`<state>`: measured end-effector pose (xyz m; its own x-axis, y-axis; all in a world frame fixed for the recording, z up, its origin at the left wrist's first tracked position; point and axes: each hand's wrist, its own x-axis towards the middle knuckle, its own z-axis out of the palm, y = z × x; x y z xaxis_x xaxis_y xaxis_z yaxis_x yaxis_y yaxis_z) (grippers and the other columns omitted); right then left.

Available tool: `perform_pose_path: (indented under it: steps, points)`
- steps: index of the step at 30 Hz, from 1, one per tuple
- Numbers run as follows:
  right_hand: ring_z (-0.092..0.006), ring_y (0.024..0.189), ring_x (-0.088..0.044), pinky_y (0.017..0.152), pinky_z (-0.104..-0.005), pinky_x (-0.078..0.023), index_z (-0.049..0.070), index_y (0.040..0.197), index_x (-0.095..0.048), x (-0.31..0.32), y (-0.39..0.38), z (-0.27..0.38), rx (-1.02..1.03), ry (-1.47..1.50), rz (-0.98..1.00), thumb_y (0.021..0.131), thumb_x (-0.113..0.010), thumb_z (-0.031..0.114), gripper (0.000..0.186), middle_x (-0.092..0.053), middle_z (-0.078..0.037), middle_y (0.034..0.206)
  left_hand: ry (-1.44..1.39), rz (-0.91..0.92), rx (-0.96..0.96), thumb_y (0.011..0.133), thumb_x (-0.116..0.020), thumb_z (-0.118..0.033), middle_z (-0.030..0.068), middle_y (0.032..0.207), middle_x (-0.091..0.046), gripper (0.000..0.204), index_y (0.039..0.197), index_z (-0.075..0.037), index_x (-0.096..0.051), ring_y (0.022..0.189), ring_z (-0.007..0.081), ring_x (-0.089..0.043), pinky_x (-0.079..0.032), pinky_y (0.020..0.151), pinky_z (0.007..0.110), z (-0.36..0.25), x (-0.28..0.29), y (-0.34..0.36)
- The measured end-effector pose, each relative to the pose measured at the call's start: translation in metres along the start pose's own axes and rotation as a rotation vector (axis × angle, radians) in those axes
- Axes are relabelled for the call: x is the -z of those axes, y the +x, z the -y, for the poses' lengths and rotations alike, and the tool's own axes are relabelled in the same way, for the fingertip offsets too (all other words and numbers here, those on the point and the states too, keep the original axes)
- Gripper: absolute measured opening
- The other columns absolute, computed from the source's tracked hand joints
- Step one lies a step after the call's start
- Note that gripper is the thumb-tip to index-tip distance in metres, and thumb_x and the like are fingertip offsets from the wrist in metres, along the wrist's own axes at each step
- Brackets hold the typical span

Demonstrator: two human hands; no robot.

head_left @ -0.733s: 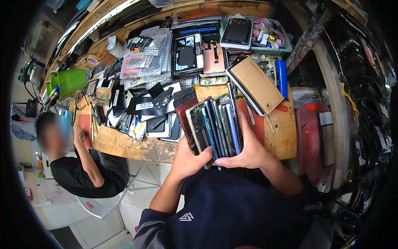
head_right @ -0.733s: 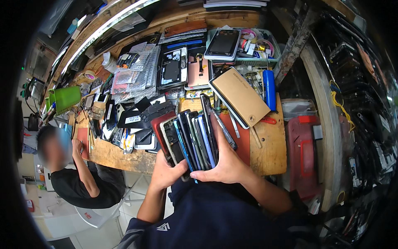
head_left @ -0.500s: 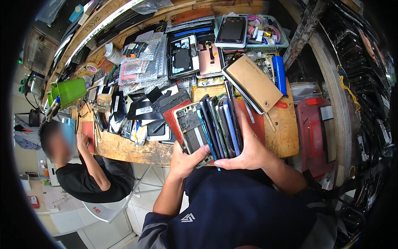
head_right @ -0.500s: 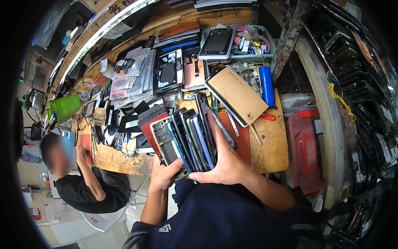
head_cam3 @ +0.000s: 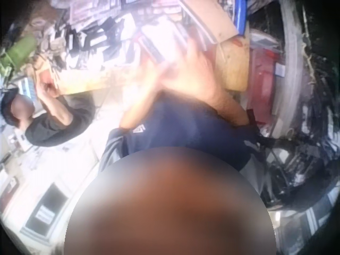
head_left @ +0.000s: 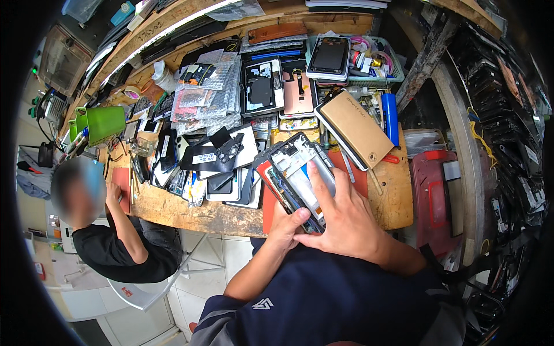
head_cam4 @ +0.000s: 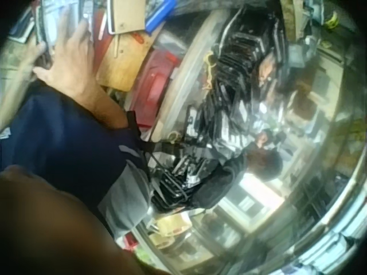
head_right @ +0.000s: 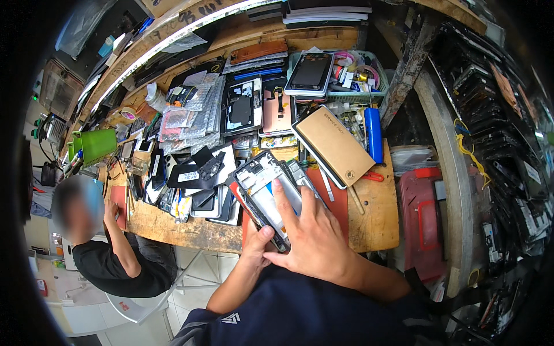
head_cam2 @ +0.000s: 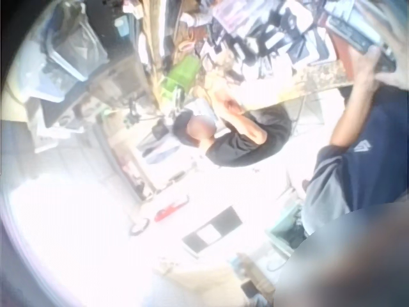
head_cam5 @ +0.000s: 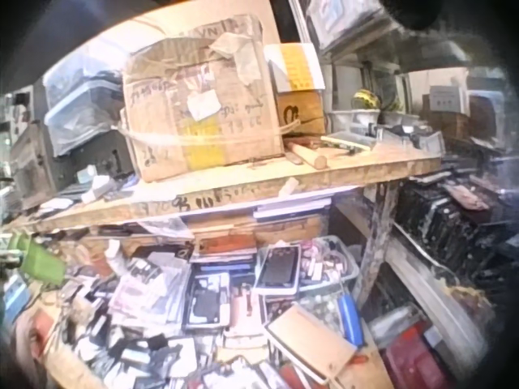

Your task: The person disassembles a smartphone, removes the battery, and reassembles the device. They then test the phone by turning it on and interacting with the screen. The person also handles multiple other smartphones and phone cases, sorting and stacking them on the workbench.

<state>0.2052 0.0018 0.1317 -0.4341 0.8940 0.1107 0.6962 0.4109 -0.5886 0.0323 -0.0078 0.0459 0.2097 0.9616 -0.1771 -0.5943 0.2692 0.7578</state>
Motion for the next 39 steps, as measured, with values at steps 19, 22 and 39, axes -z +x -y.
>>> perform_pose_path:
  steps: [19, 22, 39]
  points:
    - [-0.0237, 0.128, -0.066, 0.109, -0.04, -0.053, -0.001, 0.157, -0.044, -0.06, -0.05, -0.049, -0.438, 1.891, 0.408, 0.088, -0.072, 0.003, 0.074, -0.066, -0.015, 0.138, 0.0, 0.064, 0.256, 0.105, -0.066, -0.054, 0.0112, 0.141, -0.067, 0.077, 0.152, 0.005, -0.053, 0.125, 0.0207, -0.065, -0.051, 0.108, 0.037, -0.027, 0.036, -0.08]
    - [-0.0255, 0.126, -0.068, 0.107, -0.0403, -0.056, -0.003, 0.155, -0.045, -0.065, -0.054, -0.054, -0.413, 1.953, 0.415, 0.086, -0.071, 0.002, 0.073, -0.067, -0.017, 0.138, 0.325, 0.073, 0.317, 0.114, -0.057, -0.037, 0.0117, 0.136, -0.07, 0.052, 0.146, 0.004, -0.06, 0.121, 0.0179, -0.064, -0.051, 0.105, 0.035, -0.051, 0.042, -0.087]
    - [-0.0308, 0.123, -0.07, 0.111, -0.0444, -0.053, -0.006, 0.15, -0.048, -0.065, -0.08, -0.081, -0.474, 1.867, 0.345, 0.073, -0.077, 0.01, 0.084, -0.069, -0.02, 0.136, 0.069, -0.152, 0.015, 0.117, -0.043, -0.044, 0.0344, 0.142, -0.061, 0.067, 0.152, 0.013, -0.045, 0.124, 0.0484, -0.07, -0.061, 0.104, 0.056, -0.067, 0.07, -0.083]
